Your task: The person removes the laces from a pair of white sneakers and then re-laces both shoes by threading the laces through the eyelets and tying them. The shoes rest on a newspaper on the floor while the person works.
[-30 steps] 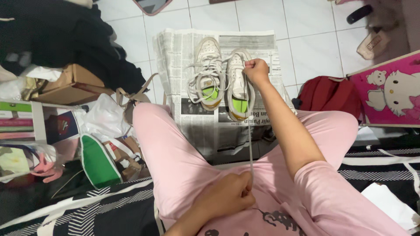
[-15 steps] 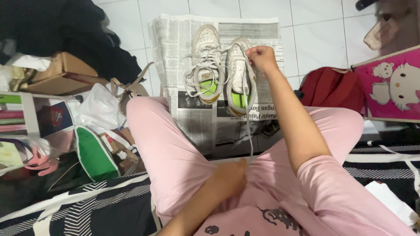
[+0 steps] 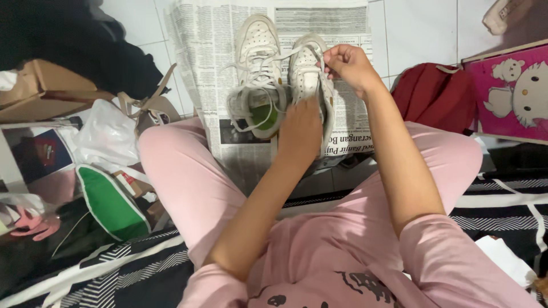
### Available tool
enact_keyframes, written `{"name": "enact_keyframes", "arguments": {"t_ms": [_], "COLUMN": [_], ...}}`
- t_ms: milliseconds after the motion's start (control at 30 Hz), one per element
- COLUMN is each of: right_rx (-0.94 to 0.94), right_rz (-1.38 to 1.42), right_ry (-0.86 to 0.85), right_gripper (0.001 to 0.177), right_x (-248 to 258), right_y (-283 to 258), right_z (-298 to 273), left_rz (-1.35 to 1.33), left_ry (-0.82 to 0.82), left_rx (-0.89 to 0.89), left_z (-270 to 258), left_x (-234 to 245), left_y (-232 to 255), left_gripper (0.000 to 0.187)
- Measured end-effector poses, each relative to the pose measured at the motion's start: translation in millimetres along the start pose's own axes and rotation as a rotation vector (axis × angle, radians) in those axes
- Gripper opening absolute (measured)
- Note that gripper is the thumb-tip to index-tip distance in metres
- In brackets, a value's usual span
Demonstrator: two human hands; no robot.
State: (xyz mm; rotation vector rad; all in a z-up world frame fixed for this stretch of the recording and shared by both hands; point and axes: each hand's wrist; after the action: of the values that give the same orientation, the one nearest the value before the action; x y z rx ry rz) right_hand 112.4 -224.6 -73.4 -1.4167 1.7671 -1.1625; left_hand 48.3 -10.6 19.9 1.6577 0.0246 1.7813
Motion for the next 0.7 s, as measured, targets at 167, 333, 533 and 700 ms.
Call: {"name": "enact_keyframes", "arguments": {"t_ms": [167,333,533,700], "right_rx": [0.071,0.127,0.163,0.240], "right_rz": [0.101,0.131,0.063,0.079], "right_ry": [-0.050,-0.073,-0.091,-0.128], "right_gripper": [0.008,0.009,0.006,0.005], "right_x": [5.8,10.3,11.0,12.3], "right_y": [4.0,6.2,-2.6,0.6], "right_z": [-10.6,-16.8,-21.9,-24.7], "left_rz": [0.290,0.362,0.350,0.357], "left_ry": [0.079,0.072,0.111,0.053], "left_rx": [-0.017,0.015,0.089,0.101], "left_z": [34.8,42.1,47.0,43.5], "left_x": [-45.1,-61.6,-68.9,-74.6], "left_y": [13.9,6.9,4.1,3.6], "left_gripper": [0.031,0.019,0.018,0.018]}}
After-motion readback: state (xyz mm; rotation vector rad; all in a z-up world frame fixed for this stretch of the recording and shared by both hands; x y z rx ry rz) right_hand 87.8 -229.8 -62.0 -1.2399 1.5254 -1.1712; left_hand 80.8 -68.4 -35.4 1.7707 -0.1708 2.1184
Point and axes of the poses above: each hand's wrist, its own z-axis towards the middle knuckle, its own x-axis out of the back of the hand, y = z × x, and after that the axes turned 10 degrees about y, right-handed
